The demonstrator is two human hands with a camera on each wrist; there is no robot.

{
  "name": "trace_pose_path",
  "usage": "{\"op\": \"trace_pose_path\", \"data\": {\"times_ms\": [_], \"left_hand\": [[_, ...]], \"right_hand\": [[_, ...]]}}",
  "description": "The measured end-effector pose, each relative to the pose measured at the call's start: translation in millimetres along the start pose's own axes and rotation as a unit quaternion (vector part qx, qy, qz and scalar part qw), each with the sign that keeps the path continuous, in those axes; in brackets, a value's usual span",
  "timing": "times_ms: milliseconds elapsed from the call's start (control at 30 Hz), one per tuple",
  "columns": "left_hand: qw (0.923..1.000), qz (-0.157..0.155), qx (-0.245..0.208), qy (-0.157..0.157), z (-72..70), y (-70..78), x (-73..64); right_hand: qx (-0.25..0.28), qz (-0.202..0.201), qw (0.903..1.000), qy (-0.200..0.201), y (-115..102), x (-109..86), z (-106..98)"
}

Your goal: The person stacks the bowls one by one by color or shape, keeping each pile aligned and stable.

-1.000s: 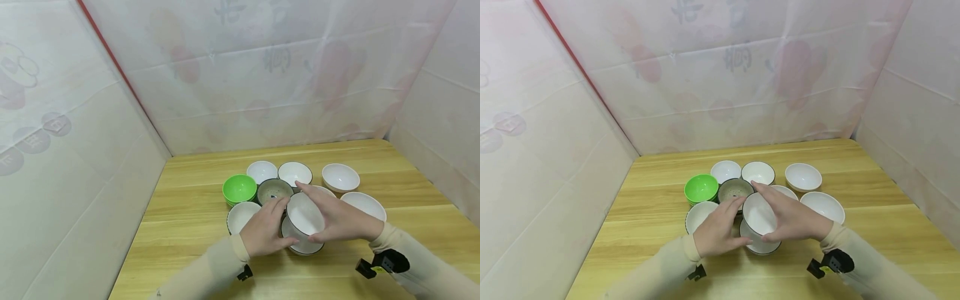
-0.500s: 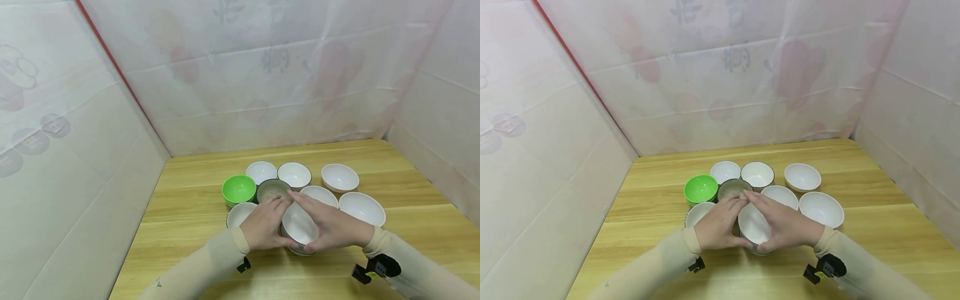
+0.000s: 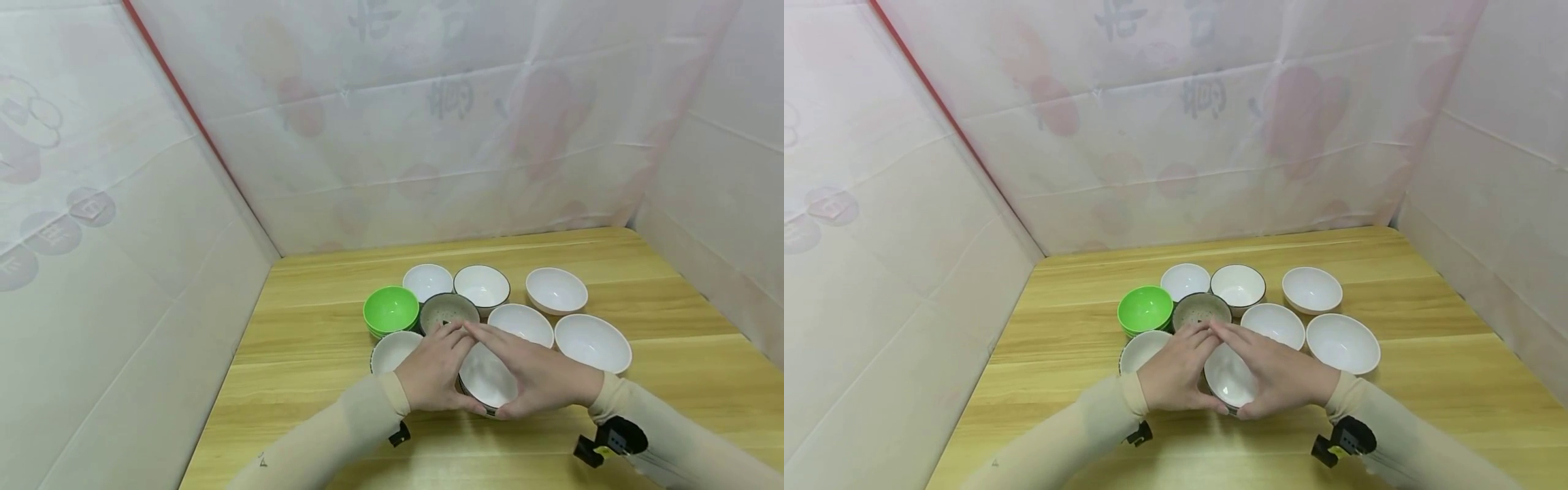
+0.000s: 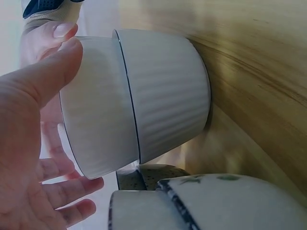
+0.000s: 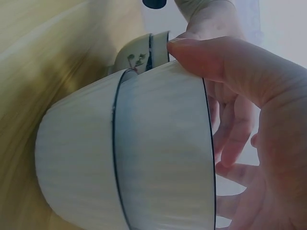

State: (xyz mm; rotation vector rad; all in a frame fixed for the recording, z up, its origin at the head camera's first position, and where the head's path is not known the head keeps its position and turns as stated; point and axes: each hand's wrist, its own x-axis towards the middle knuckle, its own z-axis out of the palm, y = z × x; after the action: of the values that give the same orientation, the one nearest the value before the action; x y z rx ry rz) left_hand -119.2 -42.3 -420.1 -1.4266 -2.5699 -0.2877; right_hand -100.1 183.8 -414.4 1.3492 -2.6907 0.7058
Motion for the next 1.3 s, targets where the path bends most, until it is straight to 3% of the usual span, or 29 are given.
{"op": "trace_pose_path", "data": {"times_ms": [333, 867, 1300], "left_hand": [[0.9994, -0.017, 0.011, -0.028, 3.8, 2.8, -1.0], [0.9972, -0.038, 0.016, -0.062, -2.7, -1.2, -9.3], [0.9971, -0.047, -0.007, -0.059, -1.3, -1.9, -13.1]], "right_hand": [[0.006, 0.008, 0.9999, -0.009, 3, -1.2, 7], [-0.001, 0.012, 0.9999, 0.006, 1, 3.5, 18], [-0.013, 0.085, 0.9949, -0.052, 3, -10.5, 6]]}}
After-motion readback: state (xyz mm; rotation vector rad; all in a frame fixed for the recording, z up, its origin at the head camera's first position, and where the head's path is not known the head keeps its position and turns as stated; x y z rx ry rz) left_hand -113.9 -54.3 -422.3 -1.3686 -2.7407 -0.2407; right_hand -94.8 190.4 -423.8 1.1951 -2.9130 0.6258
